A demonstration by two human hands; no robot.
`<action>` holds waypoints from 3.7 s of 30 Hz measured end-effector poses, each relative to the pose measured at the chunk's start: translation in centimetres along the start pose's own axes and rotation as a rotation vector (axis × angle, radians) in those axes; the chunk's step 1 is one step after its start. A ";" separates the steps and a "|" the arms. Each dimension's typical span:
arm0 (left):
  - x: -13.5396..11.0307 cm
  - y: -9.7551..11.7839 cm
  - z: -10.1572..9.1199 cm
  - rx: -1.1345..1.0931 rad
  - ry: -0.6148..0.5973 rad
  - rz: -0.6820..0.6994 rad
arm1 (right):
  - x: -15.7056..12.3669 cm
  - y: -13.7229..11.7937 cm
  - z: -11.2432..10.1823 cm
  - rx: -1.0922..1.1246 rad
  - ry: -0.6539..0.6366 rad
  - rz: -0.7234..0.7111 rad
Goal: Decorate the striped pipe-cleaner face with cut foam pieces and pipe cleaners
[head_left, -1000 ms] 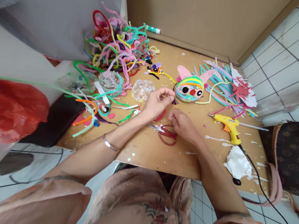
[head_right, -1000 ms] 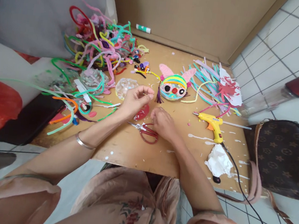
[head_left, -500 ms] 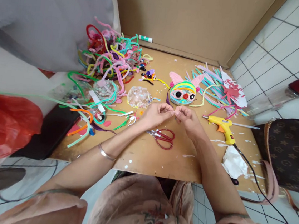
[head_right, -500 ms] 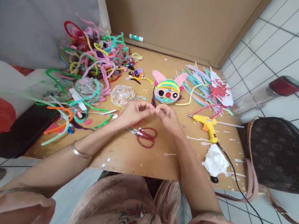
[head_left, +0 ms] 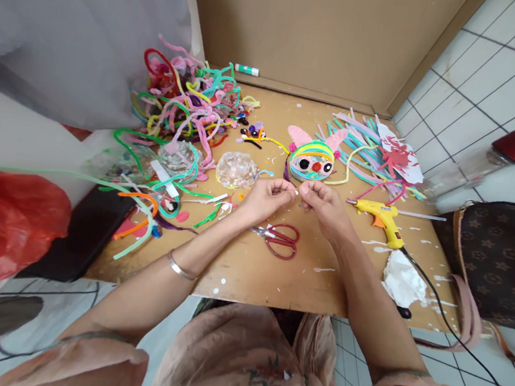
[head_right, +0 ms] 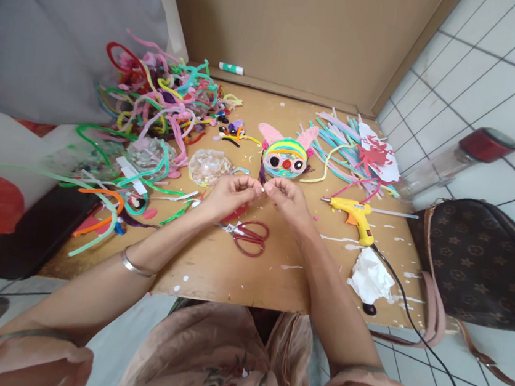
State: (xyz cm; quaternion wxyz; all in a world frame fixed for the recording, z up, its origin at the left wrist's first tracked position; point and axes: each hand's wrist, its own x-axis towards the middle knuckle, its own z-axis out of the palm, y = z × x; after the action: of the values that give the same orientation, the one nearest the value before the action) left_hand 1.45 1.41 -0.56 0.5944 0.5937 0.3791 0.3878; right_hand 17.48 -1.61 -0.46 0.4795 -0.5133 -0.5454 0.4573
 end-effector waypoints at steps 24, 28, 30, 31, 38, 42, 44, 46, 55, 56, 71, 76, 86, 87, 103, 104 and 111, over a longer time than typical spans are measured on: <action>-0.3 0.0 0.9 -0.195 0.094 -0.080 | -6.3 2.8 -12.3 -1.319 0.697 0.403; -0.1 -0.4 0.9 -0.254 0.107 -0.105 | -6.3 1.9 -11.8 -1.107 0.724 0.484; 0.0 -0.5 0.9 -0.290 0.111 -0.114 | -6.2 1.7 -11.4 -0.964 0.845 0.429; 0.0 -0.6 0.9 -0.305 0.111 -0.118 | -6.0 1.7 -11.2 -0.892 0.917 0.376; 0.4 -0.5 0.5 -0.350 0.149 -0.128 | -1.9 0.2 -7.6 -0.675 1.091 -0.037; 0.5 -0.4 0.3 -0.356 0.180 -0.107 | -1.3 -0.2 -4.8 -0.789 1.004 -0.124; 0.6 -0.4 0.2 -0.359 0.186 -0.098 | -1.8 0.5 -4.1 -0.881 0.962 -0.139; 0.5 -0.5 0.3 -0.368 0.186 -0.099 | -2.5 1.3 -3.8 -0.971 0.921 -0.151; 0.1 -0.7 0.8 -0.370 0.158 -0.123 | -3.4 2.1 -3.1 -1.165 0.772 -0.188; 0.1 -0.7 0.8 -0.369 0.157 -0.121 | -3.5 2.1 -3.1 -1.171 0.770 -0.188; -0.1 -0.2 1.2 -0.406 0.180 -0.136 | -2.8 3.9 -3.6 -1.168 0.839 -0.384; 0.0 -0.3 1.3 -0.416 0.181 -0.143 | -2.9 3.9 -3.8 -1.172 0.822 -0.378; 0.2 -0.8 1.2 -0.392 0.168 -0.114 | -3.0 4.0 -3.7 -1.196 0.824 -0.379; 0.2 -0.8 1.2 -0.391 0.164 -0.113 | -3.0 4.0 -3.7 -1.195 0.825 -0.378; 0.0 -0.3 1.1 -0.385 0.170 -0.118 | -2.9 4.1 -4.0 -1.185 0.863 -0.375; 0.0 -0.3 1.1 -0.385 0.172 -0.116 | -2.9 4.1 -4.0 -1.182 0.866 -0.372; 0.0 -0.4 1.1 -0.398 0.176 -0.105 | -2.9 3.9 -3.8 -1.141 0.865 -0.366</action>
State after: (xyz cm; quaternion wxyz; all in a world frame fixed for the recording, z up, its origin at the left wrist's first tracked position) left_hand 2.48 1.00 -1.00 0.6837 0.4082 0.3759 0.4739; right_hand 21.81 -4.30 -3.98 0.3787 -0.7181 -0.5377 -0.2278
